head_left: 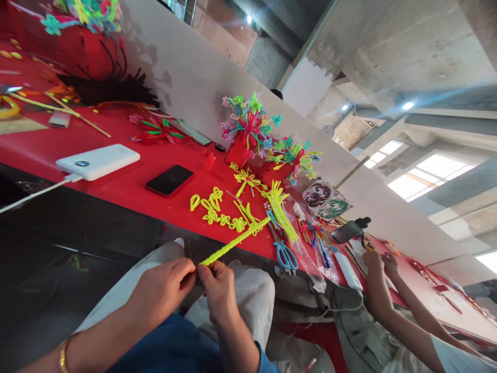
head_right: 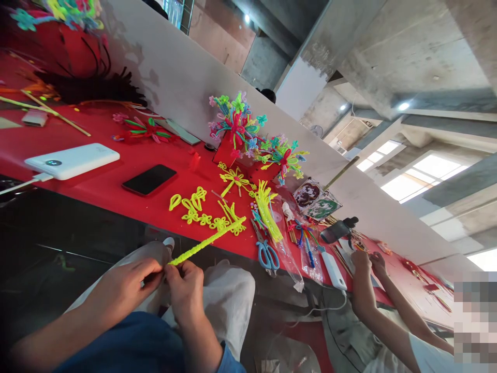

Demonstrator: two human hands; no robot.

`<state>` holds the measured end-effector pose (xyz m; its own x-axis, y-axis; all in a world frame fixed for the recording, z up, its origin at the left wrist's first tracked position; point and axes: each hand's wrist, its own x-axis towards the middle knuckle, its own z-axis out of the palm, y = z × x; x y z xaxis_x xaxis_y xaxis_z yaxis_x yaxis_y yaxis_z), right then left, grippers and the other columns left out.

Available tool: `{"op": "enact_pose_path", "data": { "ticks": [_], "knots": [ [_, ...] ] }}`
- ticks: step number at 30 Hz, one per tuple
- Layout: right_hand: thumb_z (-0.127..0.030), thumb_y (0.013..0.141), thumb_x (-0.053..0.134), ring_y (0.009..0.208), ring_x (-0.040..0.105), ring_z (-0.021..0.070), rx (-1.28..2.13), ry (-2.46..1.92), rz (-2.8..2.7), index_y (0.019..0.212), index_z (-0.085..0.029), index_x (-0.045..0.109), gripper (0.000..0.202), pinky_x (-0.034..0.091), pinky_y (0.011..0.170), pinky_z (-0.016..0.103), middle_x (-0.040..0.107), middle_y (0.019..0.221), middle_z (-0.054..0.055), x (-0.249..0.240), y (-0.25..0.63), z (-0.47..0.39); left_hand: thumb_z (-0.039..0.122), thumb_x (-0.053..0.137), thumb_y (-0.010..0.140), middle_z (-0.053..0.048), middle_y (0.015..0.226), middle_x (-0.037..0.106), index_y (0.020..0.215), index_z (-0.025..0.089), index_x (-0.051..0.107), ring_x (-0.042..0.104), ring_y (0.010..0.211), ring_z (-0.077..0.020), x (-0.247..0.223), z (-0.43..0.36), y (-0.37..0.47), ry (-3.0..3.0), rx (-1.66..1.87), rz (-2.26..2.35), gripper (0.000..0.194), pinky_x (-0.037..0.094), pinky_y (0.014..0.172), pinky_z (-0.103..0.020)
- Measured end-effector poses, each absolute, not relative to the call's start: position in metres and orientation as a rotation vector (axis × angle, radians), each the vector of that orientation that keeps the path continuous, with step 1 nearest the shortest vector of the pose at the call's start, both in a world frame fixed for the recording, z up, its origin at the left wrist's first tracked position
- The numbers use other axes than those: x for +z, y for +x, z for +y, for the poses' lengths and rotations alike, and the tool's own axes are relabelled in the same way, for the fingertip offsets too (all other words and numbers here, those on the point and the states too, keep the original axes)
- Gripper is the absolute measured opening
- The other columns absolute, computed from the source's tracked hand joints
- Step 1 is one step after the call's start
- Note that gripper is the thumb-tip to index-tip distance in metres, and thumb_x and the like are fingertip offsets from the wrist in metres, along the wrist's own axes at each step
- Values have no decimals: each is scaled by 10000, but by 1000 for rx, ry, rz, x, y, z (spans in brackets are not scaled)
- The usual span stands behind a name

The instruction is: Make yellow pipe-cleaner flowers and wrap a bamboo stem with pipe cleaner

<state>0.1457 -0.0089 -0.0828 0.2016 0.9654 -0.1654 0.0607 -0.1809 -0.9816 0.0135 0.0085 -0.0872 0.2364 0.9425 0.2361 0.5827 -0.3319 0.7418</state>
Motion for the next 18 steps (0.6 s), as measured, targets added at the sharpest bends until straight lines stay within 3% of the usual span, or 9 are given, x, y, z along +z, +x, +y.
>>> {"op": "enact_pose_path", "data": {
  "ticks": [6, 11, 14, 18],
  "knots": [
    [-440, 684, 621, 386, 346, 60, 1259, -1402, -1031, 565, -181, 525, 301, 232, 389, 201, 430, 441, -69, -78, 151, -9, 412, 597, 763, -9, 657, 702, 709, 251, 709, 629, 643, -215, -74, 19, 5, 1606, 897, 1131, 204, 458, 594, -273],
    [-488, 648, 687, 359, 349, 40, 1618, -1212, -1083, 671, -154, 618, 341, 224, 378, 195, 508, 494, -59, -64, 154, -17, 498, 705, 642, -38, 897, 765, 820, 260, 771, 664, 937, -298, -58, 27, -1, 1203, 790, 971, 304, 521, 785, -338],
    [-517, 628, 732, 367, 361, 39, 1790, -1054, -1053, 737, -139, 672, 397, 221, 374, 194, 533, 519, -48, -64, 156, -23, 501, 708, 650, -44, 948, 773, 966, 276, 771, 705, 763, -277, -53, 23, 1, 961, 572, 747, 393, 549, 714, -389],
    [-588, 575, 770, 366, 354, 52, 1873, -988, -1000, 720, -154, 697, 464, 213, 358, 199, 531, 500, -44, -70, 158, -28, 417, 660, 740, -19, 899, 769, 1000, 265, 767, 703, 650, -211, -55, 15, 4, 778, 493, 514, 320, 550, 692, -369]
  ]
}}
